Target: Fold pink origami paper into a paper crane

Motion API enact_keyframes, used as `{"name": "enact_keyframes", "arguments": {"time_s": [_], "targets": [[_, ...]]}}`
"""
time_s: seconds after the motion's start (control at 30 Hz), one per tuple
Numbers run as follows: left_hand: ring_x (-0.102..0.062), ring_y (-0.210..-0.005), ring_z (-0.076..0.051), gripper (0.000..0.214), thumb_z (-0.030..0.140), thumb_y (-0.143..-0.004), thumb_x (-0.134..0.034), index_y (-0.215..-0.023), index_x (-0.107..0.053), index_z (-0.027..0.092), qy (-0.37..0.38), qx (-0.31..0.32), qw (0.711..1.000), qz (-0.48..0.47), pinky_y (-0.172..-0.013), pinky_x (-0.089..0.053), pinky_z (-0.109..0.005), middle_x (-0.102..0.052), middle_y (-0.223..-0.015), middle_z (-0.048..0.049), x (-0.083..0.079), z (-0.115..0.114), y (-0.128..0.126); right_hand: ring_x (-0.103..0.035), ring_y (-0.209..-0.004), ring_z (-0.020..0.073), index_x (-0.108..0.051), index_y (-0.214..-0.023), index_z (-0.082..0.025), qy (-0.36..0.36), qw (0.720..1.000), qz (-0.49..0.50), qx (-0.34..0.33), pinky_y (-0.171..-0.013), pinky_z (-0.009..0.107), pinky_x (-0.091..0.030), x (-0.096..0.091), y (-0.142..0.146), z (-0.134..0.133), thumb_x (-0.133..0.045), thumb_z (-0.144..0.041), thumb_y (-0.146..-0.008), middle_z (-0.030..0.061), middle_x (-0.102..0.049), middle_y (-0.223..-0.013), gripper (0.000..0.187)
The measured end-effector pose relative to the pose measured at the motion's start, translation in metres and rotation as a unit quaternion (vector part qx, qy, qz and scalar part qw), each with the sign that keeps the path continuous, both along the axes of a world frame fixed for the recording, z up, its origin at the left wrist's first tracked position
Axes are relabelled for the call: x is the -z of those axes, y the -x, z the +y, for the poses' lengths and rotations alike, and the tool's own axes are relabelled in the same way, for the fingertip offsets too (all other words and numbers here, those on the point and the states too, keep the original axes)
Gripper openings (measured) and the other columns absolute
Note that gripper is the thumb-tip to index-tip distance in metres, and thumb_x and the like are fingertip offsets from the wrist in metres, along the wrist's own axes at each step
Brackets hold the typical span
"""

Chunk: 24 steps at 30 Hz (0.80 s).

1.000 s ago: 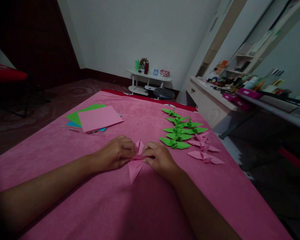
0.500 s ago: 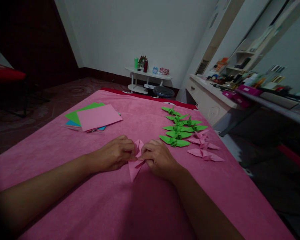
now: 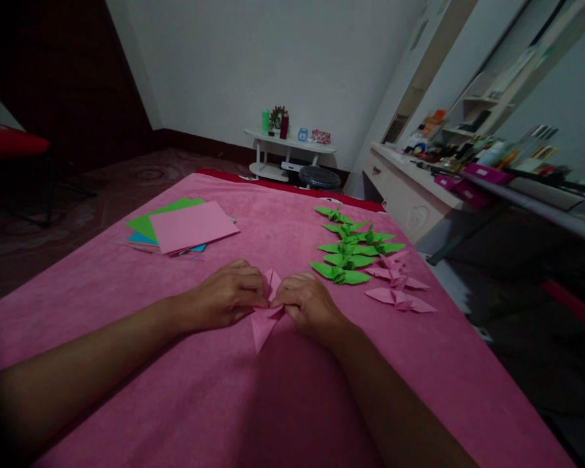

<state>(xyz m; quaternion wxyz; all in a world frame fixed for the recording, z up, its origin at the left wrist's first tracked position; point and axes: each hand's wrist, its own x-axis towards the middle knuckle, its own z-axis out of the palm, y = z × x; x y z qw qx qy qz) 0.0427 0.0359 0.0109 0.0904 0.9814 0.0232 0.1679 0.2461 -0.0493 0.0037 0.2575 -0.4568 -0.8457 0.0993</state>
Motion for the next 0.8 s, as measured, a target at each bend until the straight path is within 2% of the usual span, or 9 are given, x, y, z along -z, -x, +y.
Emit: {"name": "enact_keyframes", "arguments": {"time_s": [0.17, 0.43, 0.8], "targets": [[-0.051, -0.093, -0.017, 0.019, 0.020, -0.085, -0.050, -0.095, -0.065, 0.024, 0.003, 0.013, 1.000, -0.003, -0.083, -0.030, -0.034, -0.064, -0.092, -0.0018, -0.002, 0.000, 0.001, -0.055, -0.076, 0.0153, -0.071, -0.079, -0.022, -0.026, 0.999, -0.025, -0.011, -0.075, 0.032, -0.036, 0.002, -0.001, 0.000, -0.052, -0.001, -0.073, 0.0019, -0.066, -0.077, 0.029], [-0.051, -0.093, -0.017, 0.021, 0.021, -0.086, -0.048, -0.094, -0.067, 0.024, 0.000, 0.007, 1.000, 0.023, -0.082, -0.029, -0.035, -0.064, -0.092, -0.0024, -0.003, 0.001, 0.002, -0.052, -0.076, 0.0158, -0.071, -0.082, -0.021, -0.045, 0.996, -0.070, -0.014, -0.074, 0.033, -0.034, -0.006, 0.004, -0.005, -0.052, -0.001, -0.071, 0.0027, -0.064, -0.078, 0.029], [-0.050, -0.092, -0.019, 0.018, 0.018, -0.083, -0.050, -0.086, -0.068, 0.022, -0.034, 0.029, 0.999, 0.032, -0.078, -0.027, -0.036, -0.063, -0.091, -0.0048, -0.008, -0.003, 0.004, -0.045, -0.078, 0.0179, -0.064, -0.074, -0.016, -0.094, 0.984, -0.148, -0.033, -0.073, 0.035, -0.032, -0.013, 0.013, -0.013, -0.046, -0.011, -0.080, 0.0061, -0.056, -0.076, 0.019]]}}
